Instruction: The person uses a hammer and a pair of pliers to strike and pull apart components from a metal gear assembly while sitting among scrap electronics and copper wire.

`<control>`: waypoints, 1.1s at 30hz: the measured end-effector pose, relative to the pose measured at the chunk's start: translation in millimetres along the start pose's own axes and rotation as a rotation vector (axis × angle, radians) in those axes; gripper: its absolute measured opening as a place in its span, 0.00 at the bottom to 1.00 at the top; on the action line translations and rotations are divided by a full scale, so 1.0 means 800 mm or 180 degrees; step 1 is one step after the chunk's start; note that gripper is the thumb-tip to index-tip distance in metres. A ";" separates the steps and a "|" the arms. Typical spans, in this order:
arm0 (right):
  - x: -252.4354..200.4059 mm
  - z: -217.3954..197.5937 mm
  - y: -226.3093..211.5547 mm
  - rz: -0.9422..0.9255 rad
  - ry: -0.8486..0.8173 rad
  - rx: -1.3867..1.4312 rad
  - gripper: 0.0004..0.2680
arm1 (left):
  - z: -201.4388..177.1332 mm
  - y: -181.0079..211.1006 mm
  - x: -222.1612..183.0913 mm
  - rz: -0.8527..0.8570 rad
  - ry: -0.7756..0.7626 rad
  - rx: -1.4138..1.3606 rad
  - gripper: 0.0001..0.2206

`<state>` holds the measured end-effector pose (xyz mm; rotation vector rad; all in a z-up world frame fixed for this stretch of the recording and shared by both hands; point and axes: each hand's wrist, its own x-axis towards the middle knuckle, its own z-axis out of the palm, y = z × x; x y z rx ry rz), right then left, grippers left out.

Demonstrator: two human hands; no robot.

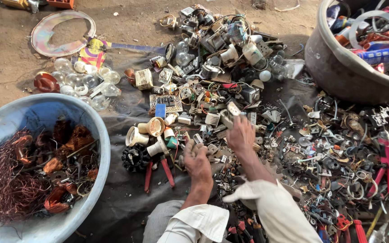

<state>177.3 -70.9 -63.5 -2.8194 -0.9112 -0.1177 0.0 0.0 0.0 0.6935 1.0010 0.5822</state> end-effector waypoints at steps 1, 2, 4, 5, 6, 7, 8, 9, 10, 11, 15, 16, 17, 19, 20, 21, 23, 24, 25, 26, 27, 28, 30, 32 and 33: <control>-0.017 -0.004 -0.002 0.0141 -0.0042 0.0173 0.12 | 0.003 0.000 0.000 0.0078 -0.0029 -0.0040 0.27; -0.035 -0.009 -0.005 0.0283 -0.0086 0.0344 0.08 | 0.004 0.001 -0.001 0.0156 -0.0060 -0.0080 0.26; -0.069 -0.027 -0.010 0.0427 -0.0037 0.1178 0.05 | 0.006 0.011 -0.010 -0.0031 -0.0129 -0.0064 0.25; -0.086 -0.039 -0.014 0.0443 0.0068 0.1844 0.05 | 0.009 0.019 -0.015 -0.0300 -0.0181 0.0006 0.25; -0.108 -0.054 -0.020 0.0278 0.0201 0.2161 0.05 | 0.012 0.027 -0.018 -0.0568 -0.0232 0.0077 0.25; -0.132 -0.069 -0.029 0.0100 0.0329 0.2479 0.05 | 0.014 0.032 -0.019 -0.0615 -0.0401 0.0337 0.27; -0.148 -0.085 -0.037 -0.0082 0.0457 0.2794 0.07 | 0.014 0.033 -0.021 -0.0660 -0.0569 0.0598 0.30; -0.160 -0.102 -0.040 -0.0176 0.0544 0.2700 0.08 | 0.012 0.028 -0.023 -0.0720 -0.0761 0.0867 0.33; -0.174 -0.120 -0.041 -0.0269 0.0629 0.2604 0.09 | 0.006 0.021 -0.023 -0.0430 -0.1112 0.0943 0.28; -0.183 -0.138 -0.040 -0.0357 0.0736 0.2493 0.11 | 0.004 0.014 -0.020 -0.0130 -0.1486 0.1010 0.24; -0.207 -0.195 -0.014 -0.0272 0.0817 0.2627 0.15 | 0.005 -0.017 -0.019 -0.0147 -0.2653 0.1031 0.18; -0.218 -0.207 -0.006 -0.0191 0.0797 0.2897 0.16 | 0.005 -0.021 -0.019 0.0035 -0.2717 0.1297 0.18; -0.229 -0.214 0.001 -0.0112 0.0767 0.3186 0.18 | 0.001 -0.024 -0.019 0.0223 -0.2758 0.1570 0.19; -0.266 -0.229 0.026 0.0172 0.0750 0.2777 0.19 | -0.005 -0.033 -0.018 0.0511 -0.2843 0.1887 0.19; -0.290 -0.234 0.039 0.0315 0.0733 0.2579 0.20 | -0.006 -0.038 -0.017 0.0606 -0.2891 0.1932 0.18; -0.317 -0.235 0.050 0.0614 0.0685 0.2405 0.20 | -0.010 -0.043 -0.018 0.0690 -0.2923 0.1982 0.18; -0.369 -0.229 0.069 0.1193 0.0580 0.2048 0.20 | -0.013 -0.046 -0.020 0.0660 -0.2825 0.2476 0.19; -0.387 -0.219 0.075 0.1506 0.0314 0.1975 0.21 | -0.010 -0.045 -0.022 0.0648 -0.2768 0.2719 0.20; -0.398 -0.207 0.078 0.1815 0.0041 0.1899 0.22 | -0.011 -0.043 -0.029 0.0443 -0.2694 0.2916 0.19; -0.407 -0.198 0.083 0.2123 -0.0230 0.1817 0.24 | -0.013 -0.040 -0.036 0.0237 -0.2617 0.3111 0.18; -0.411 -0.189 0.086 0.2560 -0.0396 0.2681 0.21 | -0.014 -0.037 -0.043 0.0028 -0.2531 0.3310 0.17; -0.409 -0.180 0.084 0.2977 -0.0564 0.3555 0.19 | -0.012 -0.035 -0.048 -0.0373 -0.2462 0.3151 0.15; -0.396 -0.172 0.081 0.3497 -0.0885 0.4743 0.16 | -0.010 -0.031 -0.054 -0.1133 -0.2259 0.2810 0.13; -0.386 -0.178 0.084 0.3759 -0.1146 0.5335 0.16 | -0.012 -0.029 -0.057 -0.1461 -0.2166 0.2599 0.12; -0.384 -0.180 0.085 0.3553 -0.1205 0.5645 0.17 | -0.013 -0.029 -0.057 -0.1624 -0.2118 0.2478 0.11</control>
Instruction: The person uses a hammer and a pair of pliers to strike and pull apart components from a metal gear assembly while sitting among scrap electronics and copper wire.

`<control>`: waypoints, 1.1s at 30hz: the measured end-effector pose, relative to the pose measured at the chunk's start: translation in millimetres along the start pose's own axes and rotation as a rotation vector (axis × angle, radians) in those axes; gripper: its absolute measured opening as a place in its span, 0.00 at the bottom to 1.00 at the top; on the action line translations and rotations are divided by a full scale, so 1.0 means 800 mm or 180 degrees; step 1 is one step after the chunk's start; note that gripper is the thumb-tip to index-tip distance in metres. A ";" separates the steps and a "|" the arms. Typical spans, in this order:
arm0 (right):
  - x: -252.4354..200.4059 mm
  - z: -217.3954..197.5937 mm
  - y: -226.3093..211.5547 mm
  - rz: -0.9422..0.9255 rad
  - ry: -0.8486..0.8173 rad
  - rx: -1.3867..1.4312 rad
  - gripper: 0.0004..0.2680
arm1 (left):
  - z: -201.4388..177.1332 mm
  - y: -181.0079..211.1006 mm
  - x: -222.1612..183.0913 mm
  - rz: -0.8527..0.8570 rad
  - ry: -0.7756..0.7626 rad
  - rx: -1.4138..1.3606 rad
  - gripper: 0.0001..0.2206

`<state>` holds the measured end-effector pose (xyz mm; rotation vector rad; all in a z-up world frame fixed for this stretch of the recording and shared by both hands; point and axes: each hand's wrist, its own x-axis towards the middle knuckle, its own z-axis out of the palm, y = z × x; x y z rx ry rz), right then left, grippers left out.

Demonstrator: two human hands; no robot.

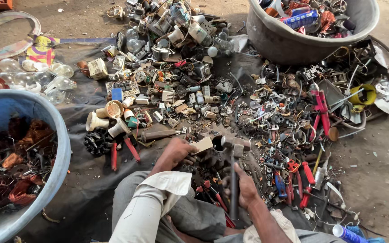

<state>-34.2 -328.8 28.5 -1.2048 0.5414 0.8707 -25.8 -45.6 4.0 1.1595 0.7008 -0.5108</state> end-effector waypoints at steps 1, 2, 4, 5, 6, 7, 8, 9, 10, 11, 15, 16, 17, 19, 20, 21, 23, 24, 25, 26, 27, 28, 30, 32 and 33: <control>0.000 0.000 -0.003 -0.0040 -0.0282 0.0152 0.17 | -0.001 0.001 0.001 -0.0015 -0.0001 -0.0065 0.11; -0.001 0.001 -0.004 -0.0073 -0.0560 0.0297 0.17 | -0.001 0.001 0.001 -0.0033 -0.0002 -0.0141 0.11; -0.004 0.009 0.004 -0.0311 0.0318 -0.0669 0.15 | -0.002 0.003 0.002 -0.0071 -0.0017 -0.0172 0.11; -0.006 0.014 0.005 -0.0450 0.0746 -0.1152 0.14 | 0.000 0.004 0.005 -0.0090 -0.0032 -0.0128 0.11; -0.015 0.012 0.005 -0.0809 0.0723 -0.1577 0.15 | 0.001 0.001 0.006 -0.0135 -0.0050 -0.0079 0.11; -0.025 0.009 0.002 -0.1171 0.0691 -0.1998 0.16 | 0.000 -0.001 0.010 -0.0107 -0.0083 -0.0136 0.11; -0.035 0.008 0.000 -0.1527 0.0661 -0.2418 0.17 | 0.000 -0.006 0.013 -0.0088 -0.0126 -0.0196 0.11; -0.042 0.009 -0.005 -0.2052 0.0830 -0.2955 0.17 | 0.000 -0.011 0.016 -0.0068 -0.0168 -0.0257 0.11; -0.049 0.011 -0.013 -0.2590 0.1014 -0.3480 0.18 | 0.000 -0.015 0.019 -0.0063 -0.0193 -0.0269 0.11; -0.056 0.013 -0.019 -0.3133 0.1197 -0.4001 0.19 | -0.001 -0.019 0.019 -0.0058 -0.0218 -0.0282 0.11; -0.053 0.033 -0.028 -0.2183 0.1010 -0.4405 0.20 | 0.000 -0.017 0.027 -0.0029 -0.0102 -0.0241 0.12; -0.047 0.035 -0.029 -0.1874 0.1030 -0.4646 0.20 | 0.000 -0.018 0.028 -0.0040 -0.0077 -0.0146 0.12; -0.043 0.035 -0.030 -0.1559 0.1049 -0.4879 0.19 | 0.000 -0.016 0.029 -0.0052 -0.0052 -0.0050 0.13; -0.046 0.034 -0.028 -0.1817 0.1071 -0.4675 0.22 | 0.001 -0.014 0.028 -0.0071 -0.0069 -0.0027 0.13; -0.048 0.034 -0.029 -0.1947 0.1078 -0.4574 0.25 | 0.001 -0.013 0.025 -0.0073 -0.0102 -0.0110 0.14; -0.052 0.034 -0.029 -0.2390 0.1159 -0.4582 0.22 | 0.002 -0.012 0.023 -0.0075 -0.0135 -0.0194 0.14; -0.061 0.036 -0.029 -0.3288 0.1338 -0.4540 0.19 | 0.005 -0.009 0.018 -0.0029 -0.0094 -0.0094 0.13; -0.067 0.037 -0.028 -0.3507 0.1368 -0.4497 0.20 | 0.008 -0.011 0.013 -0.0029 -0.0078 -0.0052 0.13; -0.074 0.038 -0.027 -0.3726 0.1396 -0.4449 0.21 | 0.010 -0.012 0.008 -0.0065 -0.0020 0.0041 0.13; -0.076 0.040 -0.027 -0.3973 0.1439 -0.4384 0.22 | 0.011 -0.008 0.005 -0.0075 0.0035 0.0147 0.13; -0.073 0.044 -0.026 -0.3575 0.1450 -0.4603 0.22 | 0.012 -0.005 0.002 -0.0085 0.0090 0.0254 0.13; -0.067 0.049 -0.026 -0.3176 0.1459 -0.4802 0.21 | 0.013 -0.002 -0.002 -0.0122 0.0125 0.0256 0.13; -0.056 0.049 -0.025 -0.2675 0.1416 -0.5032 0.20 | 0.014 -0.001 -0.009 -0.0200 0.0194 0.0255 0.13; -0.043 0.044 -0.032 -0.2502 0.1315 -0.5114 0.20 | 0.018 -0.002 -0.012 -0.0062 0.0084 0.0150 0.13; -0.039 0.042 -0.035 -0.2616 0.1304 -0.4892 0.20 | 0.017 0.001 -0.010 0.0015 0.0032 0.0100 0.14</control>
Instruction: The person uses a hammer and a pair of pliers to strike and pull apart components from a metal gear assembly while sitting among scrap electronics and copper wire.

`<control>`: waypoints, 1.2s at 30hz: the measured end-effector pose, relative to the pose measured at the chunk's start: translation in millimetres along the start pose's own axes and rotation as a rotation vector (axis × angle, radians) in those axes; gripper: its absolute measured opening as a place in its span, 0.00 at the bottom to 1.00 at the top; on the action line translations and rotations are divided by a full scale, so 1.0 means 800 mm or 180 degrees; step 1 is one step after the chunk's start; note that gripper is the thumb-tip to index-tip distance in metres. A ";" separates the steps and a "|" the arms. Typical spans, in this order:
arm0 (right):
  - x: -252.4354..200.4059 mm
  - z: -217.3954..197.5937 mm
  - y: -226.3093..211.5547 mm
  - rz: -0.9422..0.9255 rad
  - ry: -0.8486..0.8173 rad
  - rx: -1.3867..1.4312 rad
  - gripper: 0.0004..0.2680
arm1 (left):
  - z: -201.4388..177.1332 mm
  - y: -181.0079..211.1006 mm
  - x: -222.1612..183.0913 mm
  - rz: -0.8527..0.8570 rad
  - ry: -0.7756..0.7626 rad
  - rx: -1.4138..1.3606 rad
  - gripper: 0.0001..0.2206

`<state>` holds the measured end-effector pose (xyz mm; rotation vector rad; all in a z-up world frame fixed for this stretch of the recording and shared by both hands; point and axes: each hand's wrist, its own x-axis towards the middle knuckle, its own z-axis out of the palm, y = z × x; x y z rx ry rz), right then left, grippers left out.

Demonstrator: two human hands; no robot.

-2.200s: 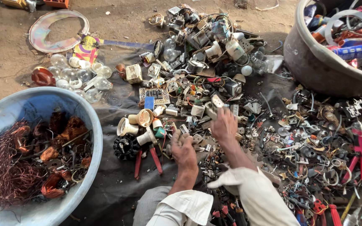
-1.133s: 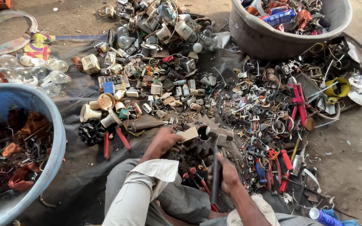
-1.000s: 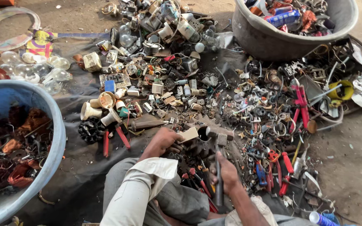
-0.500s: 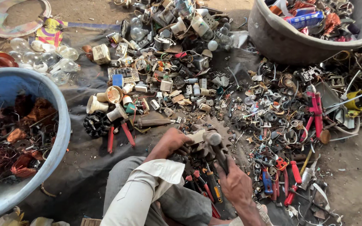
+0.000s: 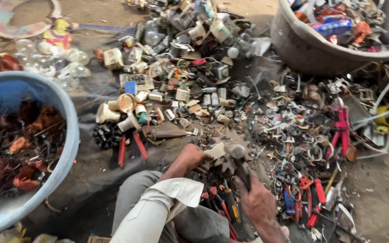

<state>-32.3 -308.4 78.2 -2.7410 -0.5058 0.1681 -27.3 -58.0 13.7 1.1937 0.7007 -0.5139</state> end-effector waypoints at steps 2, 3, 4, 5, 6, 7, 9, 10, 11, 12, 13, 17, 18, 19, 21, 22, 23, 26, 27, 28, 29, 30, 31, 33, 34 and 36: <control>-0.013 -0.001 0.004 0.0019 0.0126 0.0384 0.19 | -0.003 -0.006 0.000 -0.0068 0.0027 0.0057 0.13; -0.016 -0.003 0.006 -0.0127 0.0431 0.0475 0.18 | -0.004 -0.005 0.003 -0.0079 0.0029 0.0105 0.13; -0.025 -0.008 0.009 -0.0272 0.0736 0.0565 0.18 | -0.004 -0.004 0.006 -0.0073 0.0031 0.0106 0.13; -0.032 -0.010 0.012 -0.0400 0.1039 0.0655 0.18 | -0.004 -0.005 0.008 -0.0080 0.0027 0.0116 0.13; -0.034 -0.006 0.012 -0.0220 0.0945 0.0532 0.17 | -0.003 -0.007 0.009 -0.0086 0.0023 0.0126 0.13; -0.032 0.000 0.013 -0.0063 0.0858 0.0409 0.17 | -0.003 -0.006 0.011 -0.0091 0.0035 0.0121 0.13; -0.026 0.004 0.014 0.0066 0.0440 0.0068 0.16 | -0.001 -0.005 0.011 -0.0096 0.0059 0.0117 0.13; -0.015 0.008 0.010 0.0045 0.0109 -0.0150 0.16 | -0.002 -0.005 0.009 -0.0147 0.0096 0.0039 0.13; -0.008 0.007 0.006 0.0024 -0.0209 -0.0363 0.16 | -0.004 -0.002 0.007 -0.0183 0.0135 -0.0034 0.13; -0.008 0.002 0.003 0.0155 -0.0224 -0.0275 0.17 | -0.005 0.002 0.005 -0.0220 0.0173 -0.0106 0.13; -0.008 -0.003 0.000 0.0272 -0.0258 -0.0185 0.18 | -0.006 0.006 0.002 -0.0164 0.0138 -0.0103 0.12; -0.021 -0.015 -0.014 -0.0098 0.0670 0.0353 0.19 | -0.007 0.003 -0.002 -0.0188 0.0009 -0.0110 0.11; -0.021 -0.019 -0.013 -0.0128 0.0774 0.0469 0.19 | -0.007 0.004 0.000 -0.0220 -0.0015 -0.0090 0.11; -0.023 -0.024 -0.011 -0.0139 0.0882 0.0589 0.18 | -0.009 0.004 0.001 -0.0198 -0.0062 -0.0105 0.11; -0.025 -0.026 -0.003 -0.0129 0.0965 0.0923 0.17 | -0.020 0.006 0.001 -0.0141 -0.0148 -0.0137 0.12; -0.027 -0.024 0.002 -0.0110 0.0938 0.1138 0.17 | -0.028 0.008 0.000 -0.0078 0.0179 0.0472 0.13; -0.028 -0.019 0.009 -0.0096 0.0898 0.1360 0.17 | -0.039 0.010 -0.003 -0.0020 0.0519 0.1074 0.14; -0.018 -0.001 0.028 0.1014 -0.0084 0.2550 0.15 | -0.055 0.017 -0.010 -0.0072 0.1504 0.2267 0.17; -0.019 0.003 0.030 0.1090 -0.0132 0.2602 0.15 | -0.057 0.019 -0.010 -0.0111 0.1835 0.2567 0.18; -0.021 0.008 0.030 0.1167 -0.0180 0.2653 0.18 | -0.055 0.020 -0.010 0.0292 0.2346 0.2791 0.23; -0.021 0.011 0.029 0.1236 -0.0223 0.2702 0.22 | -0.050 0.021 -0.006 0.0716 0.2859 0.2999 0.29; -0.018 0.015 0.027 0.1352 -0.0323 0.2699 0.17 | -0.046 0.022 0.000 0.1151 0.3368 0.3192 0.35; -0.020 0.017 0.026 0.1483 -0.0439 0.2684 0.15 | -0.042 0.020 0.005 0.1277 0.3306 0.3249 0.27; -0.018 0.023 0.024 0.1652 -0.0620 0.2737 0.15 | -0.031 0.019 0.022 0.1551 0.3171 0.3367 0.11; -0.016 0.026 0.023 0.1691 -0.0684 0.2805 0.15 | -0.027 0.022 0.035 0.1659 0.2896 0.3595 0.10; -0.017 0.028 0.021 0.1759 -0.0772 0.2883 0.15 | -0.023 0.031 0.063 0.1860 0.2338 0.4009 0.08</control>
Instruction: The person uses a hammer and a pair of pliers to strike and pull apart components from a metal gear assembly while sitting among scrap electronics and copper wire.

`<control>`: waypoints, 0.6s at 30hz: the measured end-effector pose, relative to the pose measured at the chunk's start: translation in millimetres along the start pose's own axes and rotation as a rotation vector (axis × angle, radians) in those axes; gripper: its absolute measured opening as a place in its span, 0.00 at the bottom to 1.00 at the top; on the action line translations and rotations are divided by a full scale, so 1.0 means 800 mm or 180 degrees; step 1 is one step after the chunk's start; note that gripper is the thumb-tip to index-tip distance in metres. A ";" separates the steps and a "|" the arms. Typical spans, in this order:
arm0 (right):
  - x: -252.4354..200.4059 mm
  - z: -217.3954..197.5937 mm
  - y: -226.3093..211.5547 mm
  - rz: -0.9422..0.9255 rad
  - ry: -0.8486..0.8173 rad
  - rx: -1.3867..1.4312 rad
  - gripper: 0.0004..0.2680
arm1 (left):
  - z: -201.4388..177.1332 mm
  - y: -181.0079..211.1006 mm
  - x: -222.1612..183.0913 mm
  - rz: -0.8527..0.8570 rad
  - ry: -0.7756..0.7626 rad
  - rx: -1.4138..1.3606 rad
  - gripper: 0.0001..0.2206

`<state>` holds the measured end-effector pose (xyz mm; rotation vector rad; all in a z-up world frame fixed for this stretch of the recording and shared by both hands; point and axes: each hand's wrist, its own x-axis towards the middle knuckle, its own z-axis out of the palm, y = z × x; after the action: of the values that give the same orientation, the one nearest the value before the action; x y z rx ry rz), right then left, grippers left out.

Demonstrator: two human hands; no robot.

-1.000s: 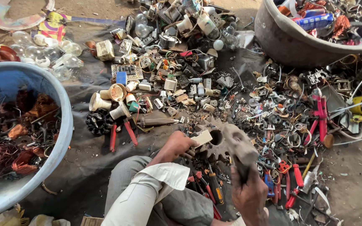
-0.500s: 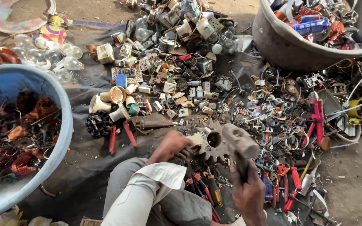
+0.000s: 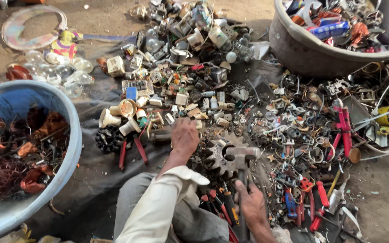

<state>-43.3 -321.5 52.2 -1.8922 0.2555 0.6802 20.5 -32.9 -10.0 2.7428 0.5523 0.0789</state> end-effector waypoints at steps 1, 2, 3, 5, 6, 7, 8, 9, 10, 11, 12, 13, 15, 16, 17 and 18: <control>-0.002 0.003 0.001 0.0030 -0.0023 0.0019 0.15 | 0.005 -0.003 0.008 0.0049 -0.0001 0.0025 0.08; -0.002 0.006 0.000 0.0059 -0.0047 0.0037 0.14 | 0.009 -0.006 0.016 0.0099 -0.0002 0.0051 0.08; -0.003 0.006 0.001 0.0065 -0.0037 0.0023 0.13 | 0.016 -0.003 0.021 0.0161 -0.0028 0.0056 0.08; -0.005 0.006 0.002 0.0080 -0.0021 0.0007 0.12 | 0.021 -0.001 0.030 0.0109 -0.0273 0.0064 0.09; -0.004 0.003 0.002 0.0021 -0.0062 0.0038 0.12 | 0.020 0.001 0.031 0.0085 -0.0398 0.0075 0.10; -0.002 0.004 0.002 -0.0036 -0.0116 0.0077 0.12 | 0.017 0.002 0.030 0.0098 -0.0503 0.0083 0.10; -0.002 0.004 0.003 -0.0093 -0.0170 0.0116 0.13 | 0.012 0.002 0.027 0.0112 -0.0608 0.0092 0.10; 0.000 0.005 0.002 0.0029 -0.0134 0.0029 0.13 | 0.007 0.004 0.024 0.0123 -0.0701 0.0096 0.11; 0.002 0.006 0.000 0.0151 -0.0097 -0.0057 0.13 | 0.002 0.005 0.021 0.0119 -0.0520 -0.0004 0.12; 0.004 0.006 -0.003 0.0255 -0.0053 -0.0151 0.13 | -0.002 0.006 0.019 0.0120 -0.0322 -0.0113 0.14; 0.003 0.006 -0.004 0.0209 -0.0077 -0.0057 0.13 | -0.004 0.007 0.018 0.0125 -0.0123 -0.0222 0.17; 0.001 0.007 -0.004 0.0171 -0.0098 0.0040 0.13 | -0.004 0.007 0.018 0.0168 -0.0006 -0.0227 0.16; -0.001 0.006 -0.003 0.0145 -0.0107 0.0101 0.13 | 0.001 0.007 0.018 0.0259 0.0220 -0.0240 0.15; -0.003 0.006 -0.003 0.0158 -0.0095 0.0065 0.13 | 0.005 0.008 0.017 0.0296 0.0162 -0.0161 0.15; -0.004 0.007 -0.003 0.0172 -0.0084 0.0033 0.14 | 0.008 0.009 0.015 0.0335 0.0104 -0.0078 0.14; -0.004 0.006 -0.004 0.0238 -0.0082 0.0006 0.14 | 0.009 0.010 0.014 0.0375 0.0047 0.0005 0.14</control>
<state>-46.1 -316.5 55.2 -1.8784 0.3116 0.7539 34.7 -38.1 -14.4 2.7766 0.3945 0.1273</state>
